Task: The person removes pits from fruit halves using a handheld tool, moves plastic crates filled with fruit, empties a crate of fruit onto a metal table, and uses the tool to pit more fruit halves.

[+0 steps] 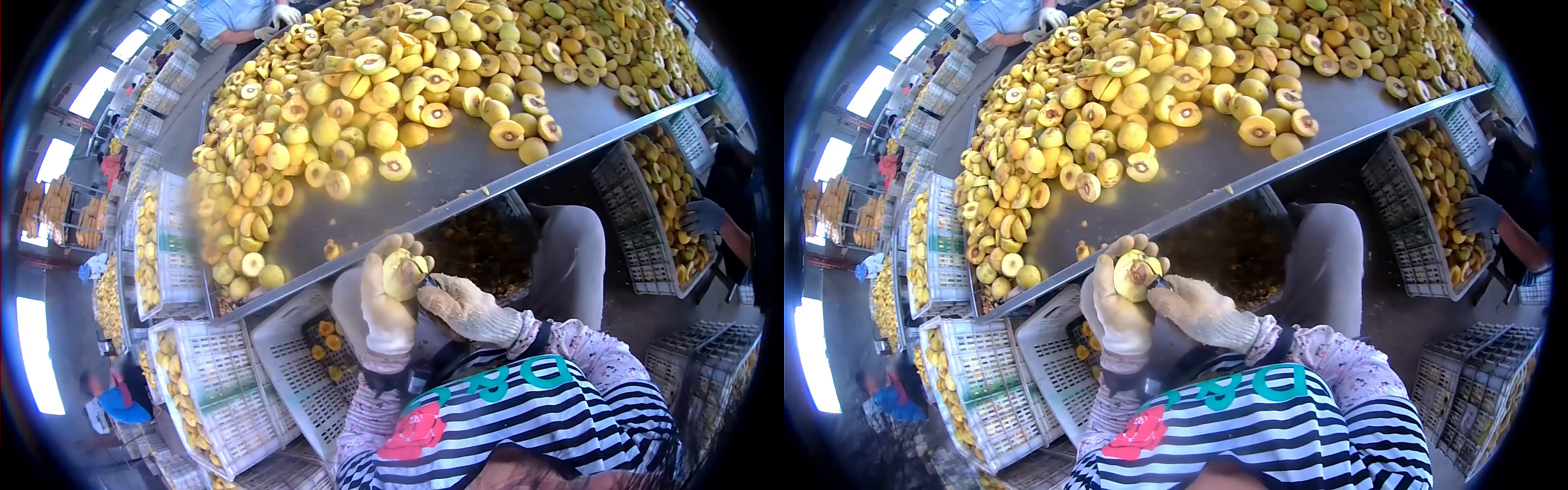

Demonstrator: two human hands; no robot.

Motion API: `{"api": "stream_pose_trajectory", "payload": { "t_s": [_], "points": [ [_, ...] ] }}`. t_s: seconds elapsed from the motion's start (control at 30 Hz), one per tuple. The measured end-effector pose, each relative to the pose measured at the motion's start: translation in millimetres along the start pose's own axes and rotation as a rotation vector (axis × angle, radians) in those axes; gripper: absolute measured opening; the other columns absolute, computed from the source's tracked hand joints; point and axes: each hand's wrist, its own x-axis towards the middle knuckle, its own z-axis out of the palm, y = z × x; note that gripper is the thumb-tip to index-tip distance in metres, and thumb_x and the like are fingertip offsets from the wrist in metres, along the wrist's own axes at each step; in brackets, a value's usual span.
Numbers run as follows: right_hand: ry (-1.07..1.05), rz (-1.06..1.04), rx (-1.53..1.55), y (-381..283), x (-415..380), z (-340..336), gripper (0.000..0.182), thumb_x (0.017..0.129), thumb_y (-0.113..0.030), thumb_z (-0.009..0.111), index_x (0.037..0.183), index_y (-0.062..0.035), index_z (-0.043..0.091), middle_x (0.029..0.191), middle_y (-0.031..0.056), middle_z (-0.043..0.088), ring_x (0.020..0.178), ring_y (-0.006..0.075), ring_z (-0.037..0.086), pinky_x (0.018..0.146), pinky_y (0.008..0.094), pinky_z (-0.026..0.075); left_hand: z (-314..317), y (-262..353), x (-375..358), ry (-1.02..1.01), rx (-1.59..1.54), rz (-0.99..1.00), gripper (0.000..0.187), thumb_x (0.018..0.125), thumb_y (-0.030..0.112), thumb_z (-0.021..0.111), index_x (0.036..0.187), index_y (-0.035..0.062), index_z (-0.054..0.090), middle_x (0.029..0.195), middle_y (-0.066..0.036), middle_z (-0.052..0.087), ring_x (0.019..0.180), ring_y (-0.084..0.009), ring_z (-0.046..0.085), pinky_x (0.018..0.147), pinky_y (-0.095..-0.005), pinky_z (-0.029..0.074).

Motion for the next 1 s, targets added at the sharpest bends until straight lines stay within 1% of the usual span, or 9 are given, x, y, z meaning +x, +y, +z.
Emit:
{"api": "stream_pose_trajectory", "payload": {
  "t_s": [0.07, 0.17, 0.3, 0.37, 0.43, 0.5, 0.67, 0.77, 1.0],
  "points": [
    [0.127, -0.056, -0.112, -4, -5, 7, 0.048, 0.1, -0.046, 0.052, 0.11, -0.0009, 0.065, 0.093, 0.0121, 0.071, 0.085, 0.0242, 0.068, 0.08, 0.0375, 0.052, 7, -8, -3, 0.074, 0.095, 0.078, 0.044, 0.107, 0.039, 0.043, 0.115, 0.0008, 0.063, 0.114, -0.016, 0.065, 0.107, -0.0291, 0.063, 0.09, -0.0469, 0.056],
    [0.161, -0.167, -0.361, 16, 2, 11, 0.05, 0.1, -0.047, 0.053, 0.112, 0.0002, 0.064, 0.094, 0.0144, 0.072, 0.085, 0.0251, 0.069, 0.078, 0.0379, 0.053, 8, -12, -3, 0.107, 0.183, 0.097, 0.041, 0.107, 0.037, 0.044, 0.109, 0.0009, 0.064, 0.106, -0.014, 0.067, 0.099, -0.0269, 0.065, 0.086, -0.0431, 0.058],
    [-0.15, 0.157, 0.091, -2, -4, 6, 0.047, 0.103, -0.045, 0.053, 0.11, 0.0007, 0.063, 0.086, 0.0091, 0.068, 0.08, 0.0238, 0.066, 0.077, 0.0361, 0.053, -8, -7, 3, -0.02, 0.011, 0.064, 0.029, 0.104, 0.024, 0.053, 0.103, 0.0, 0.067, 0.101, -0.013, 0.068, 0.09, -0.0239, 0.067, 0.081, -0.038, 0.059],
    [-0.171, -0.047, 0.153, 16, 6, 8, 0.043, 0.104, -0.042, 0.054, 0.112, -0.0003, 0.062, 0.088, 0.0069, 0.067, 0.081, 0.0224, 0.065, 0.079, 0.0341, 0.053, -11, -5, 2, -0.052, 0.025, 0.118, 0.018, 0.099, 0.014, 0.06, 0.102, -0.0016, 0.069, 0.103, -0.012, 0.068, 0.091, -0.0207, 0.066, 0.078, -0.0313, 0.057],
    [-0.093, -0.391, 0.058, 28, 14, 15, 0.041, 0.104, -0.039, 0.055, 0.113, -0.0005, 0.062, 0.091, 0.0073, 0.067, 0.084, 0.0211, 0.065, 0.08, 0.033, 0.052, -6, -3, -3, -0.095, 0.121, 0.263, 0.022, 0.101, 0.017, 0.059, 0.105, -0.0011, 0.07, 0.105, -0.012, 0.069, 0.093, -0.0209, 0.066, 0.083, -0.0322, 0.055],
    [0.017, -0.375, 0.04, 18, 1, 18, 0.035, 0.101, -0.033, 0.06, 0.115, -0.0011, 0.062, 0.097, 0.0095, 0.069, 0.09, 0.0175, 0.065, 0.083, 0.0313, 0.051, 1, -4, -10, -0.144, 0.214, 0.405, 0.025, 0.102, 0.021, 0.058, 0.108, -0.0006, 0.071, 0.107, -0.013, 0.07, 0.094, -0.0211, 0.066, 0.088, -0.0331, 0.053],
    [0.31, -0.423, 0.05, 17, -6, 19, 0.033, 0.093, -0.027, 0.069, 0.115, -0.0039, 0.061, 0.091, 0.0103, 0.071, 0.081, 0.0171, 0.067, 0.074, 0.0314, 0.054, -4, -10, -9, -0.07, -0.156, 0.124, 0.046, 0.103, 0.036, 0.057, 0.134, 0.0025, 0.058, 0.119, -0.013, 0.067, 0.107, -0.0282, 0.064, 0.095, -0.0441, 0.053],
    [0.487, -0.52, -0.223, -26, -12, 2, 0.035, 0.089, -0.023, 0.074, 0.116, -0.007, 0.059, 0.085, 0.0147, 0.071, 0.075, 0.0275, 0.072, 0.069, 0.0332, 0.057, 5, -9, -16, -0.138, -0.013, 0.207, 0.041, 0.108, 0.032, 0.04, 0.129, 0.0013, 0.057, 0.126, -0.016, 0.061, 0.112, -0.0285, 0.06, 0.102, -0.043, 0.049],
    [0.439, -0.632, -0.499, -19, -3, -10, 0.027, 0.086, -0.015, 0.073, 0.111, -0.0101, 0.065, 0.095, 0.014, 0.071, 0.086, 0.0349, 0.07, 0.077, 0.0374, 0.057, 4, -26, -10, -0.125, 0.143, 0.255, 0.029, 0.108, 0.018, 0.038, 0.116, 0.0001, 0.059, 0.126, -0.016, 0.062, 0.111, -0.0276, 0.063, 0.103, -0.042, 0.049]
  ]
}}
